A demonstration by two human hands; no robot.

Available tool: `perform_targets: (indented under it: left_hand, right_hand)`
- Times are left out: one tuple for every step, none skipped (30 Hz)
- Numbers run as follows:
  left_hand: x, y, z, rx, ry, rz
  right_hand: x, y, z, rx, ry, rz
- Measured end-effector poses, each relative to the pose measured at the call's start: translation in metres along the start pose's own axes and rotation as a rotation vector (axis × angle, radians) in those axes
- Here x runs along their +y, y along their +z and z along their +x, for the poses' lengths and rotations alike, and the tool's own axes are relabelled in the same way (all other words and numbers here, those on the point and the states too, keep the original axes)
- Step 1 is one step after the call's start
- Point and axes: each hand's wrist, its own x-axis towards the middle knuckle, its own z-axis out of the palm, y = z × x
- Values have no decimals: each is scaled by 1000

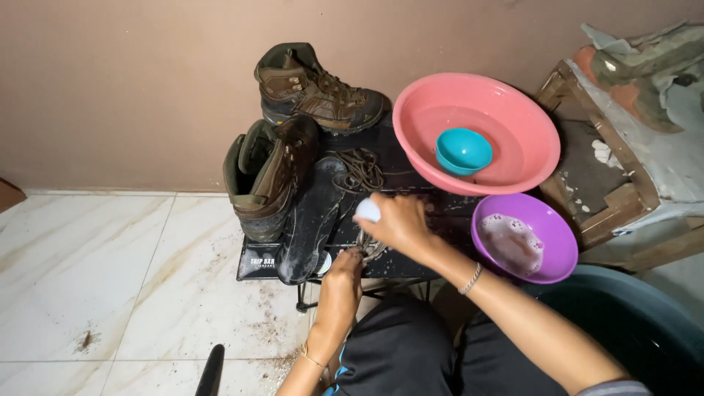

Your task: Scrubbing dirt off shoe laces using a sponge and soapy water on a low work surface.

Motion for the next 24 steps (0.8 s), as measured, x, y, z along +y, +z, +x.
perform_targets:
  left_hand:
    - [-4, 1, -1, 9, 8, -1]
    - [-7, 2, -2, 5, -29, 1]
    - [-9, 2, -11, -16, -76, 0]
    - [-8, -2, -14, -23, -78, -3]
    - [-7, -4, -15, -28, -82, -3]
    - [-6, -6, -16, -34, -85, -4]
    - [-1, -7, -13, -37, -78, -8]
    - [3, -8, -10, -18, -86, -22]
    - [7, -9, -9, -1, -101, -35]
    - [3, -7, -11, -6, -98, -37]
    - [-2, -4, -12, 14, -118, -7]
    - [-7, -2, -12, 33, -137, 23]
    - [-8, -7, -12, 29, -141, 22]
    - [-8, -11, -12, 60, -179, -20]
    - [-9, -15, -10, 92, -210, -60]
    - [-5, -18, -10, 89, -209, -60]
    - [0, -20, -7, 110, -207, -48]
    - [5, -22, -4, 130, -205, -35]
    - [8, -24, 3, 130, -208, -32]
    - [12, -26, 10, 133, -220, -69]
    - [14, -28, 20, 142, -227, -105]
    - [18, -31, 32, 146, -225, -102]
    - [23, -31, 43, 157, -281, -91]
    - [28, -32, 54, 169, -336, -80]
  right_hand:
    - [-1, 1, -1, 9, -5, -6]
    - [-1, 2, -2, -111, 3, 54]
    - [-4, 5, -12, -244, 23, 121]
    - [12, 13, -3, -248, 30, 122]
    - [30, 20, 6, -137, 71, 52]
    - [49, 28, 15, -26, 110, -18]
    - [45, 24, 15, -21, 116, -22]
    - [40, 21, 14, 4, 113, -48]
    - [35, 20, 13, 23, 110, -71]
    - [17, 9, 0, 24, 115, -72]
    - [-1, -3, -9, -148, 119, 86]
    - [-20, -15, -19, -320, 120, 245]
    - [-3, -7, -11, -325, 123, 245]
    - [14, 1, -4, -213, 113, 135]
    - [32, 10, 5, -95, 103, 25]
    - [41, 16, 5, -95, 106, 26]
    - [52, 20, 8, -34, 125, -48]
    - [63, 24, 11, 27, 144, -121]
    - [70, 24, 10, 25, 143, -118]
    - [77, 24, 9, 51, 82, -183]
    - [84, 23, 11, 82, 18, -249]
    - [77, 11, 10, 86, 15, -247]
    - [71, 0, 7, 24, 62, -168]
    - [65, -12, 4, -39, 109, -90]
